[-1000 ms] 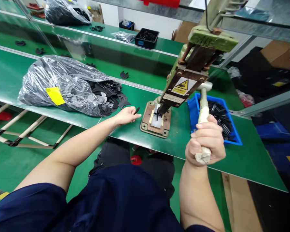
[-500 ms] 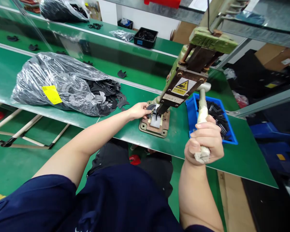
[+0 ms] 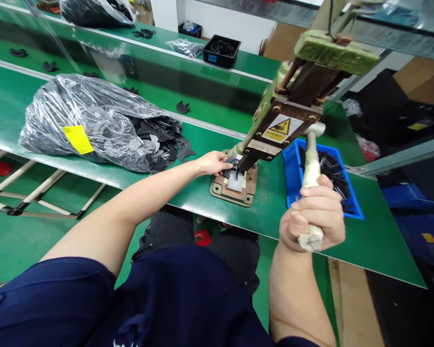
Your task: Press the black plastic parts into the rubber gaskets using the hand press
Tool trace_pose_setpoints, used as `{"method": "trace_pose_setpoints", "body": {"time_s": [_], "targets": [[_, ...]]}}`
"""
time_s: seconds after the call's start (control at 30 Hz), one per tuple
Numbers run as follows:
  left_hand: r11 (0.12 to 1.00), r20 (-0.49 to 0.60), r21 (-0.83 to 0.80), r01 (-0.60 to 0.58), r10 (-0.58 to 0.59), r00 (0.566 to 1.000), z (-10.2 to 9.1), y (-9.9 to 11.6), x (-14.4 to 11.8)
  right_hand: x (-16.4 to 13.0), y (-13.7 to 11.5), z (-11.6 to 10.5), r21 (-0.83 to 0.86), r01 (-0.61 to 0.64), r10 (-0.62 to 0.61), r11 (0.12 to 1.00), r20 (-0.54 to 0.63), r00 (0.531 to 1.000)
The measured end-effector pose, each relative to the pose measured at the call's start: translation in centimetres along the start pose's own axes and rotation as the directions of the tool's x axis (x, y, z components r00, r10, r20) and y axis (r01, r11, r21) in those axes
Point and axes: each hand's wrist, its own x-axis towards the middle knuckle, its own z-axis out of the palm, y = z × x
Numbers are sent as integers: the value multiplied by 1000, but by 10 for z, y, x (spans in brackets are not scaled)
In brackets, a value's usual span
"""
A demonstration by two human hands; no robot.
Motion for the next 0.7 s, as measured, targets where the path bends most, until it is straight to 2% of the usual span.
{"method": "trace_pose_setpoints", "body": {"time_s": [0.1,0.27,0.47,0.6,0.7], "targets": [[998,26,19,65,-65,998,-1,6,1,-1,2,2,9,15,-15,1000,-35,999],[991,42,29,133,-134,990,-2,14,2,-1,-1,1,-3,-13,13,1000,-17,1000],[956,89,-14,292,-290,953,0,22,3,3,-6,-2,-20,-22,22,1000,24,999],[942,97,-45,334,-328,940,1,22,2,25,-5,4,4,4,-4,1000,15,1000],[951,105,-115,288,-276,955,1,16,0,58,-4,9,85,12,-10,996,-16,1000]]}}
